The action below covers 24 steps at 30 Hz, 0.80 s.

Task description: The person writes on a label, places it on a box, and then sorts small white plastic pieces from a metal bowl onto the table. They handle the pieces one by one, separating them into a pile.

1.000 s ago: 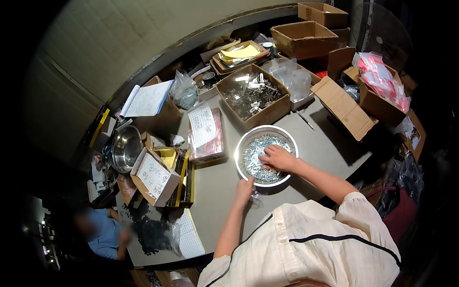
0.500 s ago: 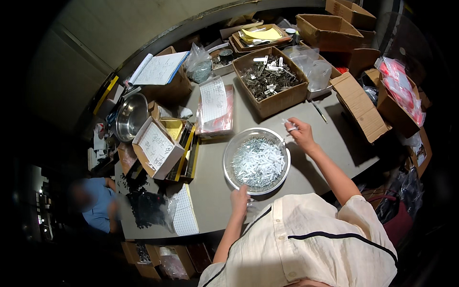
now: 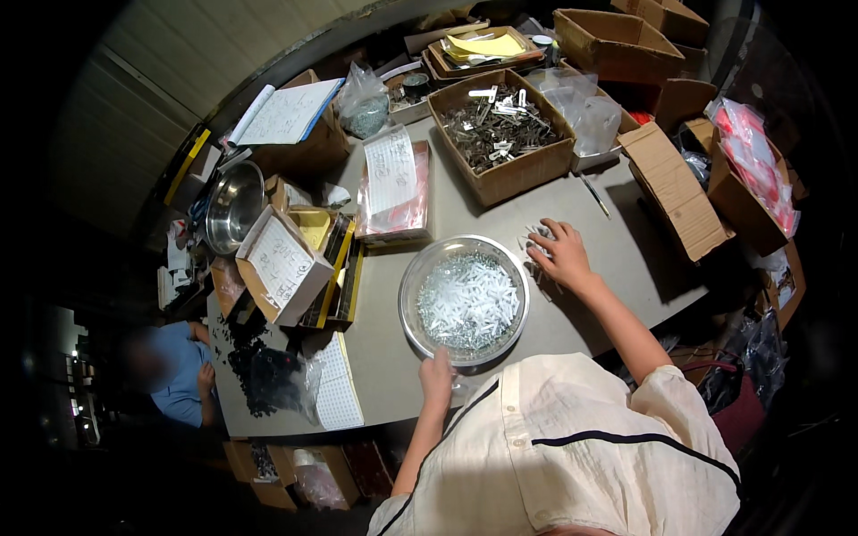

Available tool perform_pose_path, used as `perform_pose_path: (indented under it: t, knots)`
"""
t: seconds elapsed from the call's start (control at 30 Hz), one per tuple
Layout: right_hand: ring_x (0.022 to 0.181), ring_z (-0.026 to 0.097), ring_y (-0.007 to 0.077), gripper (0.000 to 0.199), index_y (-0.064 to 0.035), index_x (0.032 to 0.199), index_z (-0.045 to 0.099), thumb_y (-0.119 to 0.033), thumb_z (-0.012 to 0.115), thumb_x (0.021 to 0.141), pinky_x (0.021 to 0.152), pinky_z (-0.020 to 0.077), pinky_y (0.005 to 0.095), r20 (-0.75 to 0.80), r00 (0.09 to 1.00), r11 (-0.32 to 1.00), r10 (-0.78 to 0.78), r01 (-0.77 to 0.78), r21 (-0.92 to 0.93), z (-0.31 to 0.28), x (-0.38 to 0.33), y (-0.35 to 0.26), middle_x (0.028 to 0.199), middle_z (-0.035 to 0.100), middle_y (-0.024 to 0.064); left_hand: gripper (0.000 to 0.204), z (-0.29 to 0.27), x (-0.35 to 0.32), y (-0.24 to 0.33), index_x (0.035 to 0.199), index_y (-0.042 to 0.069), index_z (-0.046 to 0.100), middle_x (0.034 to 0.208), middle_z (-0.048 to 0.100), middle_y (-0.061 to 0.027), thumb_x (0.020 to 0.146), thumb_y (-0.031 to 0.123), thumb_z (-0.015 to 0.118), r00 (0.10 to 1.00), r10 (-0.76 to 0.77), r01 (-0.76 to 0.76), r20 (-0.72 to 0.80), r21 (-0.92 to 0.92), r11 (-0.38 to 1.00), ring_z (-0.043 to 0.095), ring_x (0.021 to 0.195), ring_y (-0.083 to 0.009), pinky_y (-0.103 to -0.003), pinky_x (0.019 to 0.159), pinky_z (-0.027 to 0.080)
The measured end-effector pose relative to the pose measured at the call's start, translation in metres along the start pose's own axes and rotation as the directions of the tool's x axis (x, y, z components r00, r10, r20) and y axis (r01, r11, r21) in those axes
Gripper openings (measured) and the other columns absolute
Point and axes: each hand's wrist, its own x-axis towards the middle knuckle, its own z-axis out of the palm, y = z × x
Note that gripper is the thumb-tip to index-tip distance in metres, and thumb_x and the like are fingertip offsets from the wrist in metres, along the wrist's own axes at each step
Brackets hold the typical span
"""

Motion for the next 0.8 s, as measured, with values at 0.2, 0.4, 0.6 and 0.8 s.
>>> perform_pose_path:
  t: [0.2, 0.4, 0.6, 0.8]
  knots:
    - [0.129, 0.052, 0.0411, 0.043, -0.0098, 0.128, 0.067, -0.032, 0.071, 0.091, 0.107, 0.0424, 0.0516, 0.119, 0.923, 0.908, -0.365, 0.325, 0.264, -0.013, 0.022, -0.072, 0.14, 0.057, 0.0208, 0.06, 0.0, 0.001, -0.005, 0.068, -0.007, 0.064, 0.06, 0.062, -0.0108, 0.102, 0.042, 0.057, 0.998, 0.041, -0.037, -0.041, 0.099, 0.994, 0.058, 0.057, -0.0186, -0.038, 0.057, 0.046]
    - [0.139, 0.042, 0.0442, 0.075, -0.009, 0.143, 0.054, -0.065, 0.056, 0.093, 0.116, 0.032, 0.0564, 0.4, 0.739, 0.822, -0.542, 0.565, 0.07, 0.032, -0.003, -0.111, 0.151, 0.046, 0.0244, 0.062, 0.003, 0.004, 0.0, 0.069, -0.008, 0.066, 0.059, 0.063, -0.0124, 0.103, 0.043, 0.056, 0.997, 0.038, -0.027, -0.066, 0.162, 0.986, 0.06, 0.057, -0.0205, -0.039, 0.058, 0.048]
    - [0.115, 0.054, 0.0324, 0.057, -0.0105, 0.131, 0.06, -0.055, 0.058, 0.096, 0.097, 0.0413, 0.046, 0.384, 0.73, 0.81, -0.565, 0.578, 0.092, 0.037, -0.004, -0.115, 0.121, 0.057, 0.0161, 0.063, 0.003, -0.001, -0.002, 0.068, -0.008, 0.066, 0.058, 0.062, -0.0128, 0.103, 0.043, 0.053, 0.997, 0.023, -0.013, -0.07, 0.13, 0.991, 0.06, 0.055, -0.0221, -0.039, 0.058, 0.047]
    - [0.1, 0.063, 0.0309, 0.033, -0.0074, 0.11, 0.06, -0.037, 0.064, 0.096, 0.082, 0.0506, 0.0438, 0.326, 0.741, 0.807, -0.587, 0.567, 0.165, 0.051, -0.003, -0.107, 0.1, 0.061, 0.0124, 0.064, 0.011, -0.007, 0.012, 0.071, -0.009, 0.068, 0.058, 0.063, -0.0153, 0.104, 0.044, 0.051, 0.987, 0.134, -0.109, -0.092, 0.244, 0.964, 0.063, 0.056, -0.024, -0.042, 0.059, 0.048]
